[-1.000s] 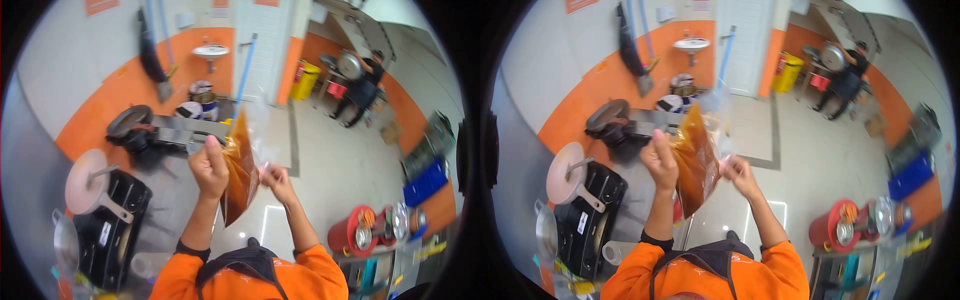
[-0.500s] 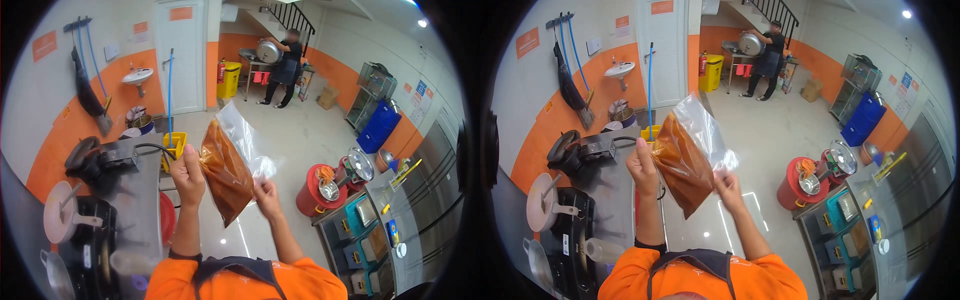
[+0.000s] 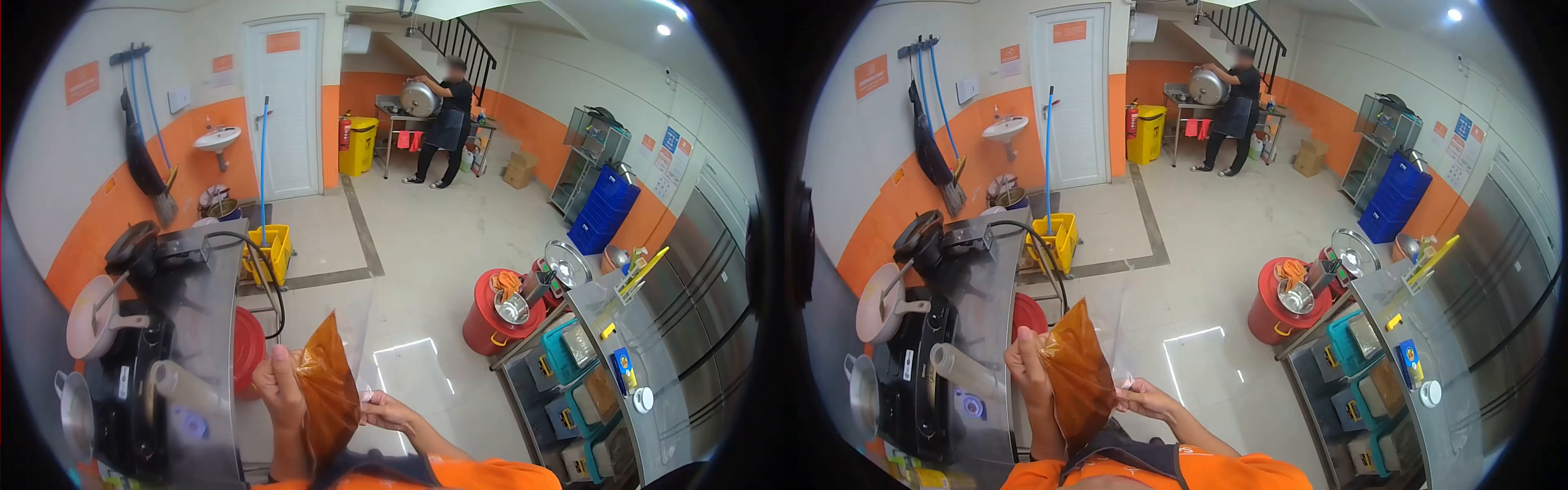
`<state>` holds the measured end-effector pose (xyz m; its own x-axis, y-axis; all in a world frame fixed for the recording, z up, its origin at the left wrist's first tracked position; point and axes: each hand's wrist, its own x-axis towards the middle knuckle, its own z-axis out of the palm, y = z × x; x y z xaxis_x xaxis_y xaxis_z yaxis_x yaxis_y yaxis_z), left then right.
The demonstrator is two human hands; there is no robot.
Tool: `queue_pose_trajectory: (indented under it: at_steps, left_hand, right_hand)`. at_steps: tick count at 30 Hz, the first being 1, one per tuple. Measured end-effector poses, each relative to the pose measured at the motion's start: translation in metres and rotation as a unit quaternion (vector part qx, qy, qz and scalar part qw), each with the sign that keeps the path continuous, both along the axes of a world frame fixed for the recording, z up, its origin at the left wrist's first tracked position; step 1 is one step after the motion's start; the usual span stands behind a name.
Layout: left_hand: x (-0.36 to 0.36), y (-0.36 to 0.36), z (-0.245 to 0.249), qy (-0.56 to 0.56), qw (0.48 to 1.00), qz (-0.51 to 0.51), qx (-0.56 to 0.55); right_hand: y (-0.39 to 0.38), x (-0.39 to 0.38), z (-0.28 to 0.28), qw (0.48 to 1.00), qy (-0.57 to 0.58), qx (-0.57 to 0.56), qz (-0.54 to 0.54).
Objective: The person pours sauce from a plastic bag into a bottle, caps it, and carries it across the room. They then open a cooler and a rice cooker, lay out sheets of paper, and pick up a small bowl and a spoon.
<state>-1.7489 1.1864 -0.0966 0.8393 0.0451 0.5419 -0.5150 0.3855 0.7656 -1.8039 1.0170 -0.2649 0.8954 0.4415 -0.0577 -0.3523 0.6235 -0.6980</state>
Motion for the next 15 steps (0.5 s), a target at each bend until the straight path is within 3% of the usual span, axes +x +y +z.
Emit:
queue_pose_trajectory:
  at_steps: [3,5,9,11,13,15]
  left_hand:
    - [-0.019,0.009,-0.002,-0.027,0.996,0.080,0.006]
    - [-0.028,0.016,-0.002,-0.047,0.991,0.119,0.025]
    - [-0.029,0.046,0.005,-0.062,0.968,0.184,0.157]
    - [-0.039,0.074,0.016,-0.056,0.959,0.193,0.199]
    - [-0.043,0.086,0.011,-0.077,0.959,0.185,0.200]
    - [-0.043,0.096,0.009,-0.058,0.956,0.185,0.219]
  right_hand:
    - [-0.011,-0.002,0.016,0.963,-0.047,-0.252,-0.085]
    - [-0.004,0.006,0.040,0.968,-0.033,-0.179,-0.175]
    - [0.002,-0.033,0.080,0.942,-0.181,-0.280,0.031]
    - [0.001,-0.026,0.083,0.936,-0.167,-0.309,-0.022]
    - [0.019,-0.022,0.079,0.951,-0.115,-0.262,-0.118]
    - [0.041,-0.028,0.076,0.947,-0.200,-0.250,0.021]
